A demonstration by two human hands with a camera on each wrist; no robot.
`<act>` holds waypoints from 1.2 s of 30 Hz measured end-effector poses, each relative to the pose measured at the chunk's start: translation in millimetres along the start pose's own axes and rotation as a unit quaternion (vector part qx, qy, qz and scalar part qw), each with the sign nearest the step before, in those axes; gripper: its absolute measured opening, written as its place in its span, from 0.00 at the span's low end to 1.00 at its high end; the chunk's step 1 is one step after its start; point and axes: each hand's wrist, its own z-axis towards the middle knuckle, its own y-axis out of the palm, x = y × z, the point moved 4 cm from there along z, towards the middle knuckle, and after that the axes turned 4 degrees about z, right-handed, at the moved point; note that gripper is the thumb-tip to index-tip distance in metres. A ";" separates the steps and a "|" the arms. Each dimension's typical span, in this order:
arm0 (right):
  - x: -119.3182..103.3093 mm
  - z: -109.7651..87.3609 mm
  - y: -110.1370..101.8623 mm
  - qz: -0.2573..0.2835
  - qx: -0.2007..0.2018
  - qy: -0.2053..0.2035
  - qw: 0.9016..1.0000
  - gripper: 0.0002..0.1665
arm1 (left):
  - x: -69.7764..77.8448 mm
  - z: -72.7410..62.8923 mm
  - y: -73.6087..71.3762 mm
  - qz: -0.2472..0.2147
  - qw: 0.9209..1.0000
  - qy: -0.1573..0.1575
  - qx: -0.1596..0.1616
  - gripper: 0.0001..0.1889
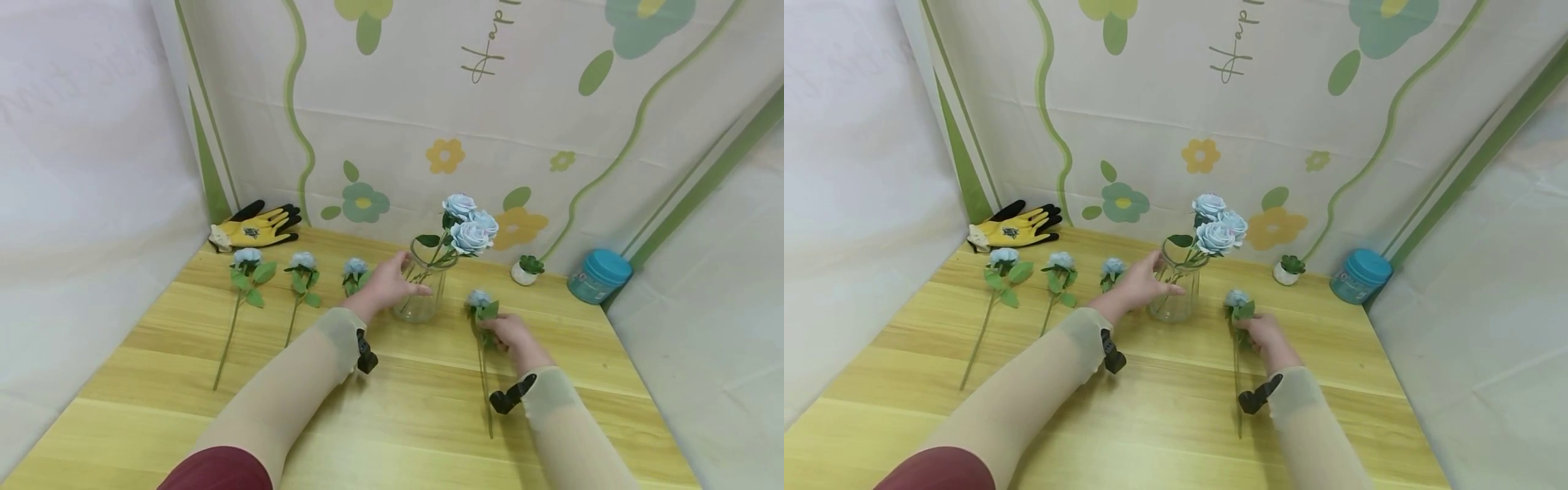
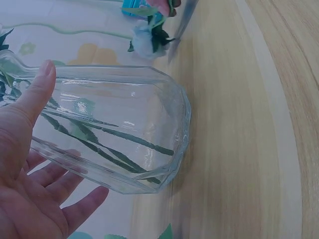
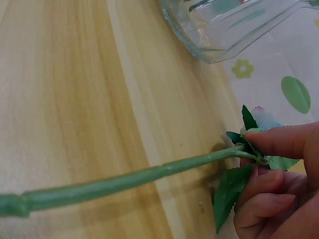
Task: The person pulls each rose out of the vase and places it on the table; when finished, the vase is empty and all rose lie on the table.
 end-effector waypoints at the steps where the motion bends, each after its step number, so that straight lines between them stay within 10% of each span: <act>1: 1.4 0.2 0.6 0.002 0.001 0.003 1.000 0.18 | 0.3 -0.3 0.0 0.000 1.000 -0.001 0.000 0.51; 13: 8.4 0.8 -17.6 -0.066 0.037 0.003 0.997 0.24 | -1.5 0.7 1.4 0.002 1.000 -0.001 0.004 0.49; 19: -20.2 -10.5 -33.5 -0.119 0.078 -0.064 0.988 0.36 | -3.1 0.5 0.8 -0.005 1.000 -0.003 0.001 0.51; 29: -107.9 -54.2 4.3 0.028 0.103 -0.251 0.962 0.21 | -4.4 0.6 -0.2 -0.016 1.000 -0.001 0.002 0.49; 36: -136.9 -68.5 38.9 0.060 0.074 -0.279 0.956 0.18 | -2.1 1.2 0.0 -0.007 1.000 0.007 0.000 0.49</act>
